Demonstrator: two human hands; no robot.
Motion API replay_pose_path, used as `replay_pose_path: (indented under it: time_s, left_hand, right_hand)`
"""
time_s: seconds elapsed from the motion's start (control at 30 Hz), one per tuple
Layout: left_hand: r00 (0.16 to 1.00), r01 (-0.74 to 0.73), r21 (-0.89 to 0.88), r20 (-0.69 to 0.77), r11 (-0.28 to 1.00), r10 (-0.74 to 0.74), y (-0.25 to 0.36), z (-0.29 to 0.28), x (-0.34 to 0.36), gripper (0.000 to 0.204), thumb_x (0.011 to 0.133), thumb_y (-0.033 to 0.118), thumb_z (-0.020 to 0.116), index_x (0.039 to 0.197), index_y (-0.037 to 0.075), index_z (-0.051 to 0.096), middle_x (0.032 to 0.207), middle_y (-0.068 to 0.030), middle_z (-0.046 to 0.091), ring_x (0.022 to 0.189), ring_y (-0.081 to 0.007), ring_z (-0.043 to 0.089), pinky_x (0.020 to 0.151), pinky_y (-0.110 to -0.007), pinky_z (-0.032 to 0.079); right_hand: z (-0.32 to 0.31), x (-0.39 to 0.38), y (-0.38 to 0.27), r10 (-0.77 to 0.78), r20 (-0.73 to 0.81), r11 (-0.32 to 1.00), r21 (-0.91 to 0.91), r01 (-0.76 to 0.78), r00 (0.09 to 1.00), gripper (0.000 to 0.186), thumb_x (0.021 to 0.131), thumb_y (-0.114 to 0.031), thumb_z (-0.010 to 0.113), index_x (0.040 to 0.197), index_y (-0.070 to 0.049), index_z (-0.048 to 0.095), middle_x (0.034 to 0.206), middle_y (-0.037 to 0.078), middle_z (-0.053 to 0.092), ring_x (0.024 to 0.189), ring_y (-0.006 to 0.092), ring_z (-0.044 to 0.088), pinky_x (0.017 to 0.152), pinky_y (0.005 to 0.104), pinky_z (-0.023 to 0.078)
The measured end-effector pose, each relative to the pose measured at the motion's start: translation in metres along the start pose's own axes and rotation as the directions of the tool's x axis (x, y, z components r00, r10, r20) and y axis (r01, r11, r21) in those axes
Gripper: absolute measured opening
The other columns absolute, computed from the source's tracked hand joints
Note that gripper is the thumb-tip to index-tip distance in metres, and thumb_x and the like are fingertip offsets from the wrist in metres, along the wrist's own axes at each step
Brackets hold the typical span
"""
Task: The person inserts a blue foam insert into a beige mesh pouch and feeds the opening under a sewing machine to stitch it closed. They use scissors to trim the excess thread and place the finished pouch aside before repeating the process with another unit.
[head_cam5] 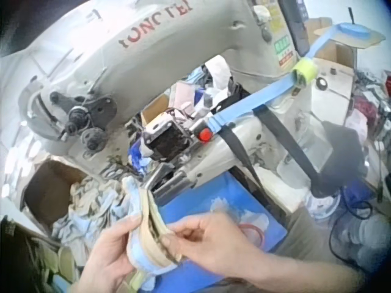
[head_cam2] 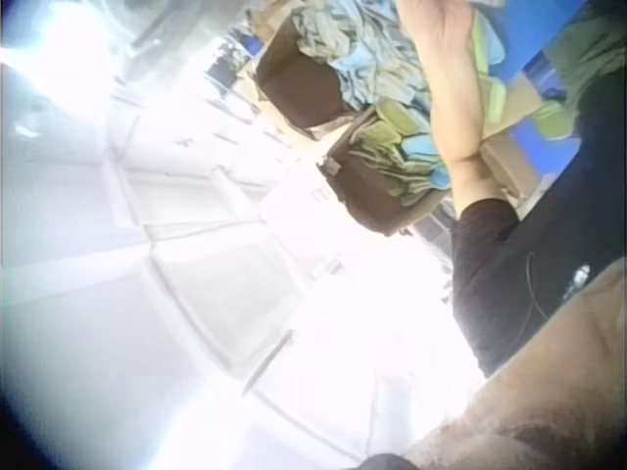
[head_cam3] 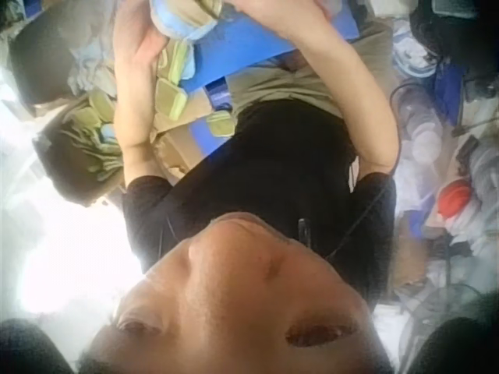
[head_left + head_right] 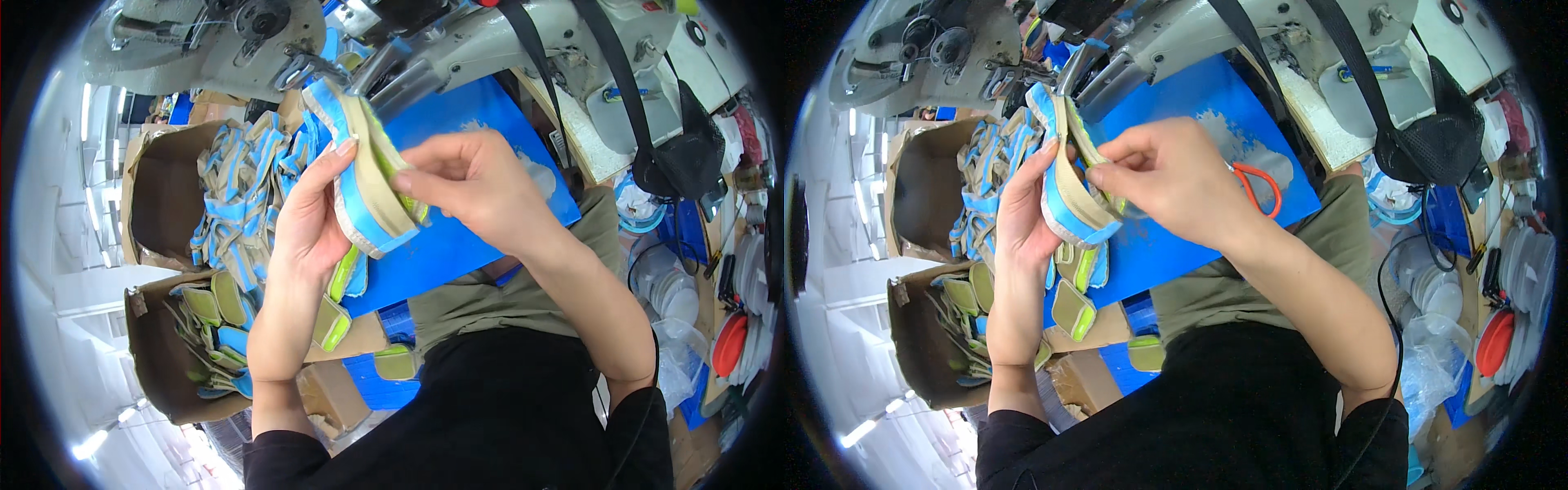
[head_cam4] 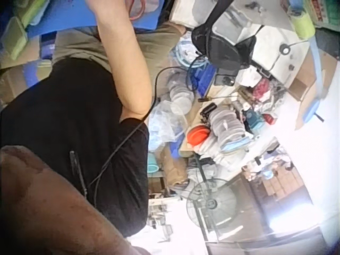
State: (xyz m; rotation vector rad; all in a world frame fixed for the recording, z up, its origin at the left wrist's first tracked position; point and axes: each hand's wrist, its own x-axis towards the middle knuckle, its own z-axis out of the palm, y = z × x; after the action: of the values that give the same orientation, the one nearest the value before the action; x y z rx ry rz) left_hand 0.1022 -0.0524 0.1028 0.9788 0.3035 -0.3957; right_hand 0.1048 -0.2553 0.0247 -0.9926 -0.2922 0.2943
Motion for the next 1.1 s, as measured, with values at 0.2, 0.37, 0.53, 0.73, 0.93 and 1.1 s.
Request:
replay_pose_path:
  time_s: [0.2, 0.37, 0.53, 0.73, 0.93, 1.1]
  left_hand:
    - [0.998, -0.038, 0.199, -0.05, 0.979, 0.049, -0.004, 0.018, 0.001, 0.027, 0.098, 0.015, 0.074, 0.119, 0.002, 0.064, 0.104, -0.0089, 0.074, 0.089, -0.0167, 0.074, 0.082, -0.034, 0.064]
    - [0.996, -0.069, 0.208, -0.043, 0.976, 0.08, -0.005, 0.018, 0.008, 0.026, 0.095, 0.01, 0.076, 0.116, 0.003, 0.064, 0.102, -0.0072, 0.074, 0.085, -0.0152, 0.074, 0.077, -0.032, 0.063]
    - [0.991, -0.084, 0.222, -0.078, 0.971, 0.104, -0.005, 0.021, 0.014, 0.024, 0.094, 0.01, 0.075, 0.115, 0.005, 0.065, 0.097, -0.0045, 0.073, 0.081, -0.0122, 0.072, 0.073, -0.03, 0.062]
    - [0.985, -0.083, 0.219, -0.13, 0.972, 0.114, -0.004, 0.025, 0.013, 0.023, 0.093, 0.008, 0.077, 0.113, 0.006, 0.065, 0.095, -0.0033, 0.072, 0.077, -0.0113, 0.071, 0.071, -0.029, 0.062]
    - [0.99, -0.07, 0.211, -0.105, 0.975, 0.094, 0.013, 0.015, 0.031, 0.019, 0.093, 0.009, 0.076, 0.108, 0.006, 0.065, 0.093, -0.0036, 0.071, 0.076, -0.0117, 0.071, 0.068, -0.029, 0.061]
    - [0.995, -0.049, 0.209, -0.071, 0.977, 0.065, 0.019, 0.006, 0.038, 0.024, 0.093, 0.007, 0.075, 0.113, 0.002, 0.064, 0.1, -0.0074, 0.072, 0.084, -0.0169, 0.073, 0.075, -0.034, 0.063]
  right_hand:
    - [0.005, -0.007, -0.008, 0.049, -0.01, 0.993, 0.104, -0.047, 0.999, 0.015, 0.095, -0.005, 0.073, 0.107, 0.005, 0.074, 0.093, 0.007, 0.076, 0.081, 0.0081, 0.07, 0.071, 0.0238, 0.055]
    - [0.004, -0.009, -0.007, 0.092, -0.004, 0.987, 0.131, -0.091, 0.996, 0.015, 0.097, 0.0, 0.07, 0.111, 0.004, 0.07, 0.099, 0.008, 0.076, 0.084, 0.008, 0.07, 0.072, 0.0227, 0.055]
    - [0.005, -0.008, -0.011, 0.081, 0.014, 0.989, 0.125, -0.082, 0.997, 0.014, 0.098, 0.001, 0.069, 0.112, 0.005, 0.07, 0.099, 0.007, 0.075, 0.086, 0.0082, 0.07, 0.074, 0.0232, 0.055]
    - [0.006, -0.01, -0.006, 0.07, -0.015, 0.987, 0.145, -0.067, 0.997, 0.015, 0.098, 0.001, 0.069, 0.112, 0.005, 0.07, 0.1, 0.007, 0.076, 0.087, 0.0081, 0.07, 0.077, 0.0242, 0.056]
    - [0.011, 0.01, -0.005, 0.065, -0.013, 0.987, 0.147, -0.063, 0.998, 0.016, 0.098, -0.001, 0.071, 0.113, 0.005, 0.071, 0.098, 0.008, 0.076, 0.085, 0.0097, 0.07, 0.077, 0.0251, 0.056]
    - [0.01, 0.017, -0.001, 0.029, -0.012, 0.992, 0.12, -0.028, 1.0, 0.015, 0.099, 0.001, 0.068, 0.113, 0.005, 0.07, 0.098, 0.007, 0.076, 0.086, 0.008, 0.07, 0.077, 0.0242, 0.056]
